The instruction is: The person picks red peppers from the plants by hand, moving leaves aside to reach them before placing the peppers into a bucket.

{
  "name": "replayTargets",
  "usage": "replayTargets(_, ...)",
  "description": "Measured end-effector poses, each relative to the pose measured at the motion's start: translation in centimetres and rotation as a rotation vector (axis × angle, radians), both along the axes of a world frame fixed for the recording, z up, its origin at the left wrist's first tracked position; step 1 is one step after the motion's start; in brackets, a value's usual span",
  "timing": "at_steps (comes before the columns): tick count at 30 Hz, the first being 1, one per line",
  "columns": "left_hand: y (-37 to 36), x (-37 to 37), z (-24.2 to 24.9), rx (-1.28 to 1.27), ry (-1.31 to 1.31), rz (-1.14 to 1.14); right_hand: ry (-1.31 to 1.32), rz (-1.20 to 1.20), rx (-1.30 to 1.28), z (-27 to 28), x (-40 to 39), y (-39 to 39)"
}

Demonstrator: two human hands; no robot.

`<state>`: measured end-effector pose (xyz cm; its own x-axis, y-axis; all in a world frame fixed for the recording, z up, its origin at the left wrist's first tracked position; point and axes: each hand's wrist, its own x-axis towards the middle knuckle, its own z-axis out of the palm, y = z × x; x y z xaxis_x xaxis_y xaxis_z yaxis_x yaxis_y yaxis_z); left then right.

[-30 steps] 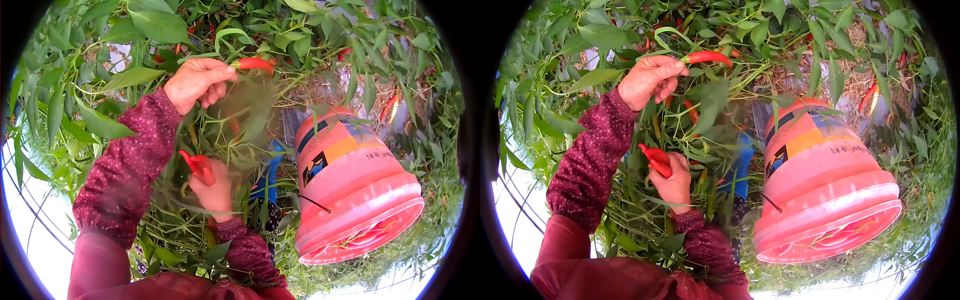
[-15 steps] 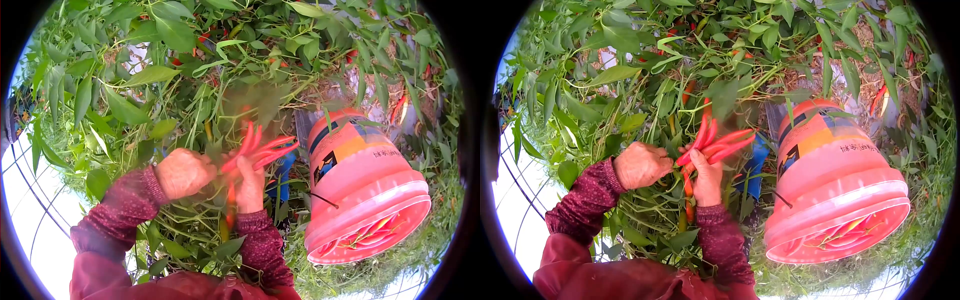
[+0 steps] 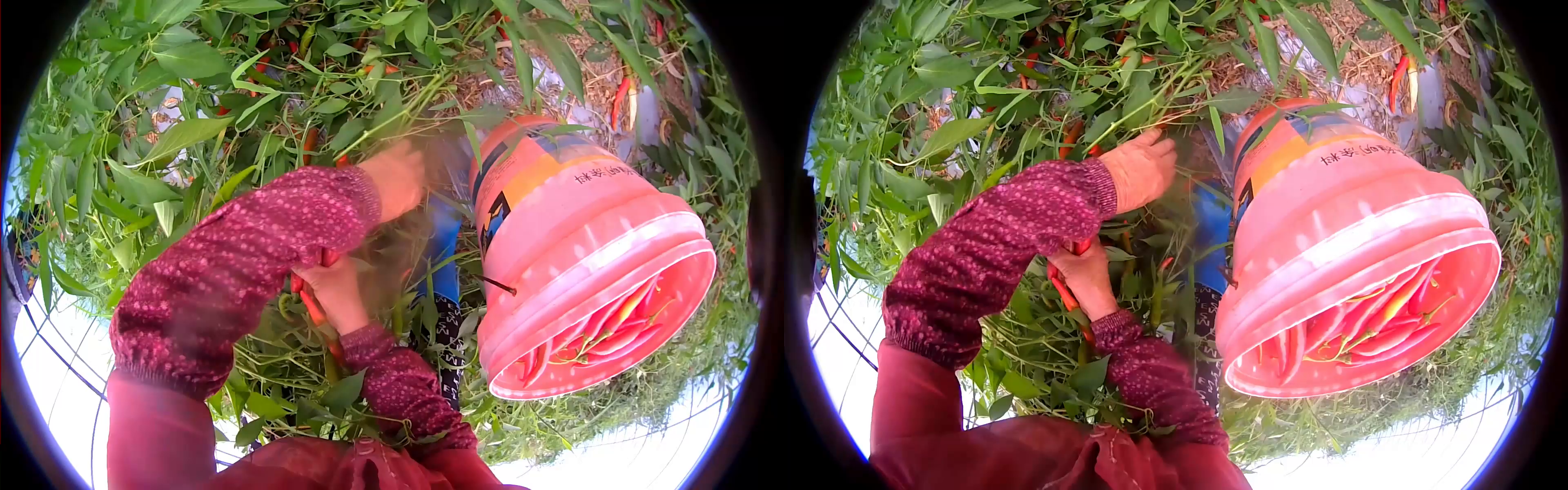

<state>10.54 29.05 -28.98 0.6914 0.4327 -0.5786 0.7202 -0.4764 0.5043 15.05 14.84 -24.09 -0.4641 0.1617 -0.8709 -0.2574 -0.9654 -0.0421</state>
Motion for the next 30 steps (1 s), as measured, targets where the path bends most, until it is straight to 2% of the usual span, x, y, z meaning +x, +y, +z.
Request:
replayTargets(2,-1.0,0.0,-1.6,0.155,0.383,-0.5,0.05,-0.158,-0.012,0.5,-0.4,-0.1)
replayTargets(3,-0.7,-1.6,-1.3,0.192,0.308,-0.568,0.048,-0.167,-0.017,0.4,-0.5,-0.3)
replayTargets(5,0.0,-2.9,-1.4,0.152,0.26,-0.586,0.086,-0.015,0.066,0.1,-0.6,-0.9)
replayTargets(6,0.1,-3.6,-1.5,0.162,0.176,-0.506,0.101,-0.06,0.067,0.0,-0.9,-1.0)
replayTargets(9,1.5,-4.8,-1.2,0.116,0.19,-0.578,0.127,0.046,-0.028,1.2,0.0,0.8)
replayTargets(11,1.5,-5.2,-0.7,0.135,0.158,-0.583,0.119,0.024,0.027,1.7,0.4,1.3)
replayTargets(13,0.8,-5.6,-0.3,0.212,0.098,-0.585,0.06,0.196,0.218,1.3,0.4,0.3)
replayTargets(14,0.7,-5.6,-0.4,0.223,0.011,-0.555,0.066,0.19,0.211,1.6,0.4,0.3)
replayTargets(16,0.9,-5.8,-0.5,0.2,0.01,-0.565,-0.08,0.388,0.343,1.9,0.5,0.7)
replayTargets(17,1.1,-5.7,0.0,0.173,0.0,-0.566,-0.08,0.38,0.331,2.3,0.6,0.8)
replayTargets(18,1.9,-5.8,0.2,0.026,0.076,-0.616,-0.1,0.387,0.394,2.6,0.6,0.9)
replayTargets(21,2.5,-8.2,2.2,0.095,0.042,-0.572,-0.139,0.451,0.541,3.1,0.6,0.7)
replayTargets(23,2.8,-8.5,3.3,0.1,0.114,-0.617,-0.165,0.5,0.649,3.4,0.1,0.4)
replayTargets(25,3.2,-8.0,3.7,0.021,0.096,-0.665,-0.156,0.621,0.861,3.9,-0.2,-0.5)
replayTargets(26,2.8,-7.9,3.5,0.011,0.095,-0.666,-0.181,0.602,0.907,4.0,-0.2,-0.7)
replayTargets(29,1.9,-7.4,1.9,0.059,-0.061,-0.568,-0.174,0.649,0.883,4.0,-0.4,-0.5)
replayTargets(30,1.5,-7.1,1.8,0.102,-0.005,-0.557,-0.172,0.675,0.9,4.0,-0.4,-0.5)
